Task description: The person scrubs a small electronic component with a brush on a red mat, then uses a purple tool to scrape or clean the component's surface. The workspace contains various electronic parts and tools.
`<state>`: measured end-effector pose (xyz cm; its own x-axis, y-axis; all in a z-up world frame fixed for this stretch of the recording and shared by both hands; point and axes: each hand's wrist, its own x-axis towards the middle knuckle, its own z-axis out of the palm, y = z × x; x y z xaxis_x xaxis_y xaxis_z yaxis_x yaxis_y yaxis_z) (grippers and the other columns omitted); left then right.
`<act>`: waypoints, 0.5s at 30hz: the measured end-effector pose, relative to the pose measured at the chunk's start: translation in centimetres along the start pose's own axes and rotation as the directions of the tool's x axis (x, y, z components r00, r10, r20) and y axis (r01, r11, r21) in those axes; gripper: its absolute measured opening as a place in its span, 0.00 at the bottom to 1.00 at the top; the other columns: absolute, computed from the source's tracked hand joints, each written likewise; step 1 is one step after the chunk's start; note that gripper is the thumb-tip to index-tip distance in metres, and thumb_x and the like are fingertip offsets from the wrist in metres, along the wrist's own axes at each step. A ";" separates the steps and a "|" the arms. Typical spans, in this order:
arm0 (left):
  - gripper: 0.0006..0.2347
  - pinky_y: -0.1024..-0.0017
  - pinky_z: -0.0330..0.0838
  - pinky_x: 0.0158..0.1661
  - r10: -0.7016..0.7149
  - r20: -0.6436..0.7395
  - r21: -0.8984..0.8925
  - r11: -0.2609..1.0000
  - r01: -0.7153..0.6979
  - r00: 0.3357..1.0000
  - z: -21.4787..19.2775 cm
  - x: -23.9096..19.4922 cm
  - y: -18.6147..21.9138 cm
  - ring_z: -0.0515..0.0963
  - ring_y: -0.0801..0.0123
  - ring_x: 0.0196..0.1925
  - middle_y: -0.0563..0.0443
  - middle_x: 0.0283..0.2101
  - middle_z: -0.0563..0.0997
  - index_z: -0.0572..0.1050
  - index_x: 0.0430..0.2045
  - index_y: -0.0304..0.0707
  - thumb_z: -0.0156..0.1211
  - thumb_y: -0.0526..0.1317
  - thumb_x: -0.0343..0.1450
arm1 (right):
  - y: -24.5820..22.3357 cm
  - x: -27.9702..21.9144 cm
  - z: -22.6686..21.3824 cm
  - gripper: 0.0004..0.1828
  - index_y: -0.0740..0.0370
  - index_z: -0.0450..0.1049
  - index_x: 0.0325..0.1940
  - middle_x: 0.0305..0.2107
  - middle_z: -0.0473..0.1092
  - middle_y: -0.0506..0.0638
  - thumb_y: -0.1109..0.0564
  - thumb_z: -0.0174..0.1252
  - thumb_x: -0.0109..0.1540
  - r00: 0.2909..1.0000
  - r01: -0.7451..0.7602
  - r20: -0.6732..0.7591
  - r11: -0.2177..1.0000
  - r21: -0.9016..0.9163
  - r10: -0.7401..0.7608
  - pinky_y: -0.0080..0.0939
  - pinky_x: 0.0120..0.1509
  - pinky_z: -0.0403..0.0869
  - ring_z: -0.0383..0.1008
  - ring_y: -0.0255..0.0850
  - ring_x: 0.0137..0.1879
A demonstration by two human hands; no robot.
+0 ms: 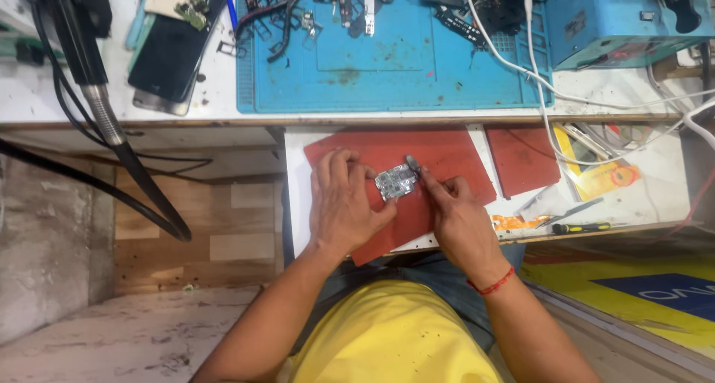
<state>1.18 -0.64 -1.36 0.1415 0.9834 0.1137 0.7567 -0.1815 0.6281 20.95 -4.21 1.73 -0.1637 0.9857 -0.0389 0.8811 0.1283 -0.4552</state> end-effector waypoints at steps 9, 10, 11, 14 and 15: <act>0.22 0.48 0.57 0.61 0.083 -0.053 0.038 0.996 -0.081 0.995 -0.1 0.0 -0.5 0.62 0.46 0.65 0.40 0.54 0.69 0.77 0.36 0.36 0.76 0.49 0.56 | 0.8 0.2 0.4 0.34 0.51 0.70 0.68 0.44 0.70 0.59 0.68 0.50 0.58 0.986 0.155 0.060 0.987 0.047 -0.158 0.55 0.41 0.76 0.76 0.58 0.40; 0.22 0.48 0.57 0.61 0.088 -0.054 0.031 0.996 -0.086 0.995 -0.4 0.2 -0.7 0.62 0.46 0.64 0.41 0.54 0.69 0.77 0.36 0.36 0.76 0.49 0.56 | 0.6 0.6 0.6 0.34 0.50 0.70 0.68 0.43 0.70 0.59 0.68 0.50 0.57 0.986 0.129 0.097 0.990 0.053 -0.134 0.55 0.40 0.75 0.76 0.58 0.39; 0.22 0.48 0.57 0.61 0.093 -0.047 0.016 0.996 -0.093 0.995 -0.5 0.2 -0.8 0.62 0.46 0.64 0.41 0.54 0.70 0.77 0.36 0.36 0.76 0.49 0.56 | 0.4 0.6 0.6 0.34 0.50 0.70 0.68 0.42 0.70 0.58 0.67 0.51 0.57 0.985 0.092 0.139 0.994 0.053 -0.099 0.56 0.39 0.75 0.76 0.58 0.37; 0.21 0.48 0.58 0.62 0.084 -0.026 -0.034 0.996 -0.085 0.996 0.0 -0.4 -0.7 0.63 0.47 0.65 0.41 0.54 0.70 0.77 0.36 0.36 0.75 0.48 0.56 | 0.1 0.4 0.3 0.33 0.50 0.69 0.69 0.42 0.71 0.58 0.66 0.51 0.60 0.992 -0.020 0.126 1.000 0.004 0.019 0.58 0.39 0.74 0.76 0.59 0.36; 0.20 0.49 0.59 0.63 0.078 -0.027 -0.039 0.996 -0.079 0.997 -0.1 -0.4 -0.9 0.64 0.48 0.65 0.41 0.55 0.70 0.77 0.35 0.36 0.75 0.47 0.56 | -0.1 0.8 0.3 0.32 0.50 0.69 0.70 0.43 0.71 0.57 0.66 0.50 0.61 0.995 -0.047 0.091 0.999 -0.011 0.048 0.58 0.39 0.73 0.76 0.59 0.36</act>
<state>0.41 -0.83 -1.89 0.1825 0.9661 0.1827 0.7180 -0.2579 0.6465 20.59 -3.48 1.53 -0.1608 0.9768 -0.1413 0.8928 0.0829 -0.4427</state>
